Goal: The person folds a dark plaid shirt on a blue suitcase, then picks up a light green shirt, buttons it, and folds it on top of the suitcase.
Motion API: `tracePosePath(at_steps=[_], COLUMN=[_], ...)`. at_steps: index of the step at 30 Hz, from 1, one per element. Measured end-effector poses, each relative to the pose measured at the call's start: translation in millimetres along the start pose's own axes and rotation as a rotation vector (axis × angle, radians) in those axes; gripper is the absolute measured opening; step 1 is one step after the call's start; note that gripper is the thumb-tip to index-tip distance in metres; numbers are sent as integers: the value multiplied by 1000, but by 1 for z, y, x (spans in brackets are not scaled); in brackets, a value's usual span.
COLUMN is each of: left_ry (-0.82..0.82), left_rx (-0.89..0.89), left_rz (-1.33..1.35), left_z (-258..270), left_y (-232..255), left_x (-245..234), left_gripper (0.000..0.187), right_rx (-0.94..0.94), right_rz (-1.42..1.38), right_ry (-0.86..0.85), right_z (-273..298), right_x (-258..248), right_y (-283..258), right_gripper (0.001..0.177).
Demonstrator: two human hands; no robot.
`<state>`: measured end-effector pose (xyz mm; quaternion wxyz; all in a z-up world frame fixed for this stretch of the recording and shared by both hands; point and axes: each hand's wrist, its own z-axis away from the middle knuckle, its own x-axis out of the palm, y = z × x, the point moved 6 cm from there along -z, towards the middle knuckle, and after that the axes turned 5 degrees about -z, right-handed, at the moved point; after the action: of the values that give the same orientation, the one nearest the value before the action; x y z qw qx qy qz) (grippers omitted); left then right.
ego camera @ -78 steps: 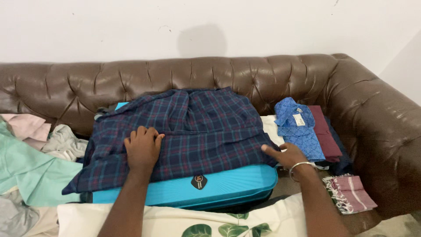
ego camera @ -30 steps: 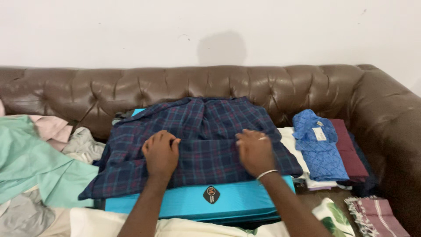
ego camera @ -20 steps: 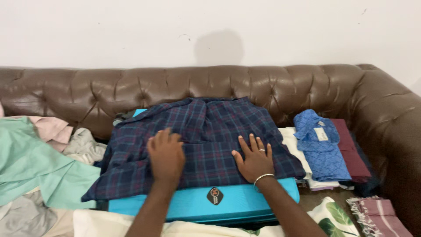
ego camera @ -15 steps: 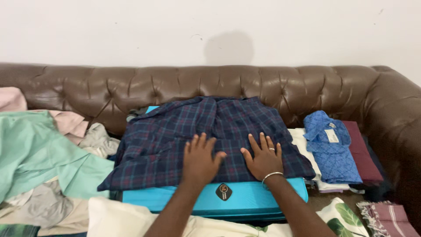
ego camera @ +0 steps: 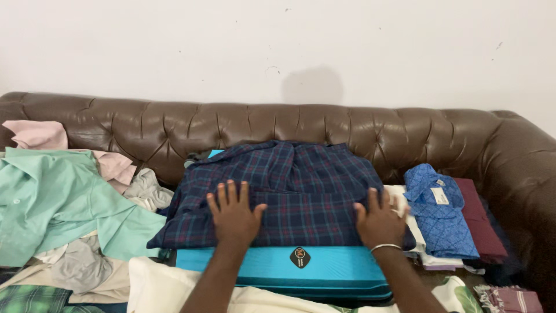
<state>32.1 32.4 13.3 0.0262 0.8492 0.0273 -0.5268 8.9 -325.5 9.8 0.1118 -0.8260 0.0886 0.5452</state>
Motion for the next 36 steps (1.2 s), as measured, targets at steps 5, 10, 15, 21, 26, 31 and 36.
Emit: tracePosePath(at_steps=[5,10,15,21,26,31,36], left_ry=[-74,-182,-254,-518,-346,-171,-285], left_rx=[216,206,165,178,147,194,305], left_rz=[171,183,150,104,220,243,223], left_z=[15,20,40,55,48,-4,-52], left_y=[33,32,36,39,36,16,-26], left_x=[3,8,0,-4,-10,13,44], left_gripper=[81,90,102,110,99,90,91], right_rx=[-389,-370,-392,-347,-331,-332,-217], right_rz=[-165,-112,-86,-100,-125,-219,-166], right_ry=[-119,-396,-431,-490,-481,-343,-303], right_z=[14,29,48,75,83,61,11], right_x=[2,10,3,-4,-17,-21,4], right_y=[-90,-106,-101,-100,-100,-92,-43], right_gripper=[71,78,82,83,84,82,77])
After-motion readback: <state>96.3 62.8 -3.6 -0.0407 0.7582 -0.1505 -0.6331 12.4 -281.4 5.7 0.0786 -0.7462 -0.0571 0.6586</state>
